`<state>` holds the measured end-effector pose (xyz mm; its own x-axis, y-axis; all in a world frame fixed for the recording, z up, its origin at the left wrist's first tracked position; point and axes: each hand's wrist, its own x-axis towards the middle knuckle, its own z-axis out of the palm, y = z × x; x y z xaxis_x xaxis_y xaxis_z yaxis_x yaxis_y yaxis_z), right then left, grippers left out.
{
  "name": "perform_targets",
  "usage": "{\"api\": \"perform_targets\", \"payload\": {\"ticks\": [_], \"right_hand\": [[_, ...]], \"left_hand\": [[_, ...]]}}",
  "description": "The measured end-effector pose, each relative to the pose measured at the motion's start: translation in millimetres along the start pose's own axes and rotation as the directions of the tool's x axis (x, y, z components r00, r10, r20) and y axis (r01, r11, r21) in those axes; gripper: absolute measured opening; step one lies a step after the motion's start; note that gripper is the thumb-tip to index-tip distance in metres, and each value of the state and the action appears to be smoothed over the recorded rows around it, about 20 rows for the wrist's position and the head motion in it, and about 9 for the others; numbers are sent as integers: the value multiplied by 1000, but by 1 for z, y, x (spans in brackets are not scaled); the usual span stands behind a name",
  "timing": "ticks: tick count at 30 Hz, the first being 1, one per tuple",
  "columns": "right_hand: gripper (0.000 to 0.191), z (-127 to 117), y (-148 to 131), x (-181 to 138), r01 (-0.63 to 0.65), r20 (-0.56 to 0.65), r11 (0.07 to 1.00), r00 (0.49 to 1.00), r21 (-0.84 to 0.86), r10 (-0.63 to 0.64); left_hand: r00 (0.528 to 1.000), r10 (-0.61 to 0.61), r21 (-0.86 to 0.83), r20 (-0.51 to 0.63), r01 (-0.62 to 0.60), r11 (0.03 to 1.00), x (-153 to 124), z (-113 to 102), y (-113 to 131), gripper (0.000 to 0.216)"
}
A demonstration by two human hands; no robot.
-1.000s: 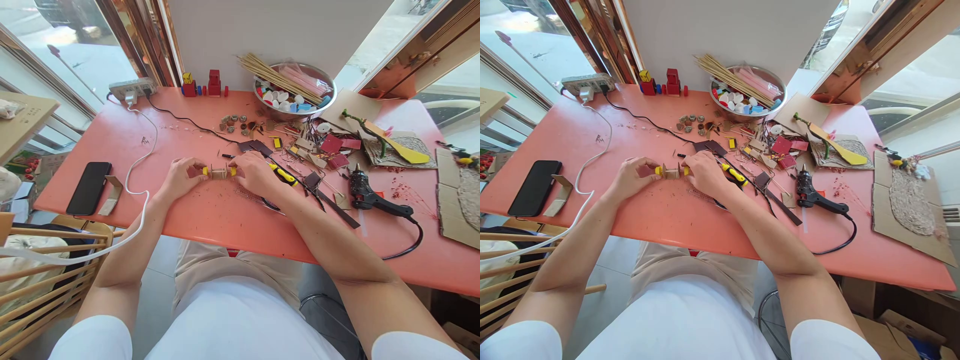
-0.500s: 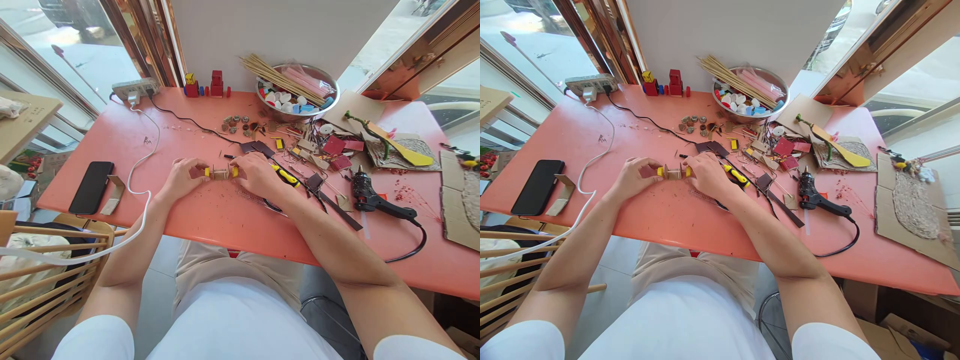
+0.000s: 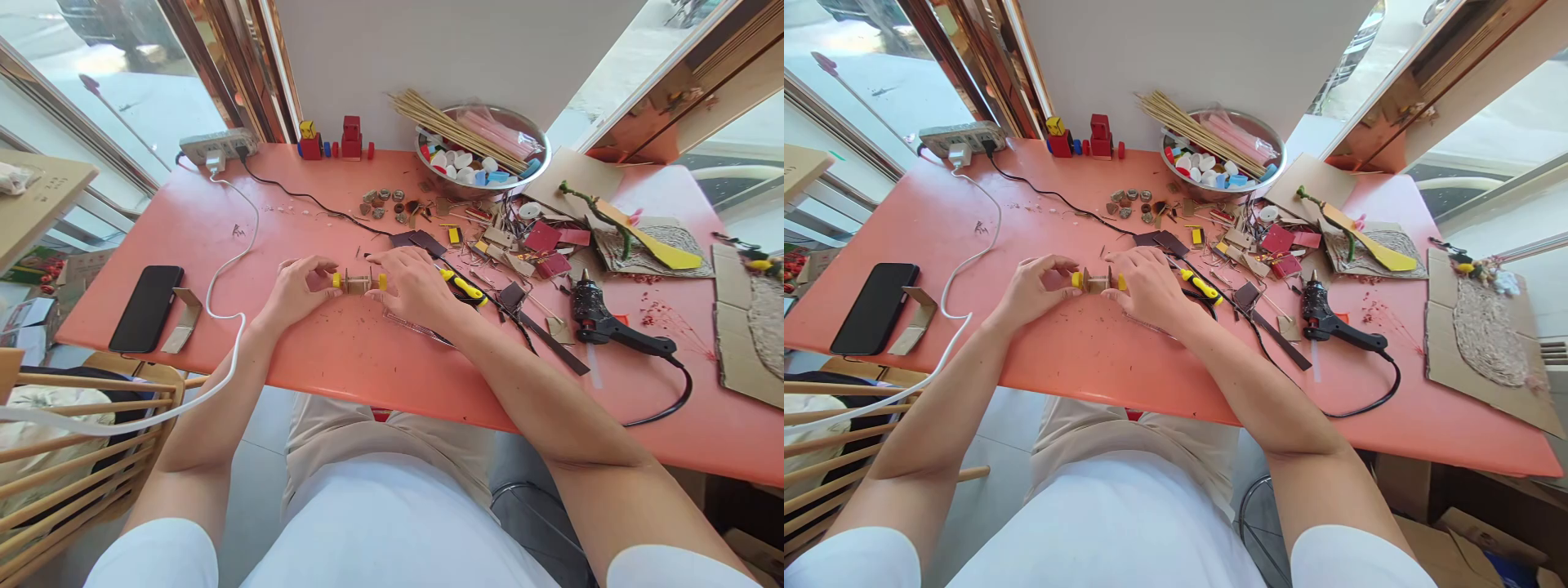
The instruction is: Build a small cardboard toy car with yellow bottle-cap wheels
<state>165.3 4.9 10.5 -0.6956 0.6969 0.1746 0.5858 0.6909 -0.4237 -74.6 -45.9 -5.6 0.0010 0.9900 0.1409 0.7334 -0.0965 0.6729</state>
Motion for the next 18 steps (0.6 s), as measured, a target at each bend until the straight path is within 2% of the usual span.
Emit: {"api": "perform_targets", "payload": {"ticks": [5,9,13,18], "right_hand": [[41,0,-1,0,0,-18,1000,1000,15,0],[44,0,-2,0,-37,-1,999,999,38,37],[46,1,-5,0,-43,38,980,999,192,37],[37,0,-10,1,-145,96,909,989,390,116]], "left_hand": [[1000,9,32,-1,-9,999,1,0,0,26],[999,-2,72,-52,6,997,2,3,-2,26],[989,-23,68,-146,34,997,4,5,-7,32],[969,-88,-66,-229,75,995,5,1,-10,31]]}}
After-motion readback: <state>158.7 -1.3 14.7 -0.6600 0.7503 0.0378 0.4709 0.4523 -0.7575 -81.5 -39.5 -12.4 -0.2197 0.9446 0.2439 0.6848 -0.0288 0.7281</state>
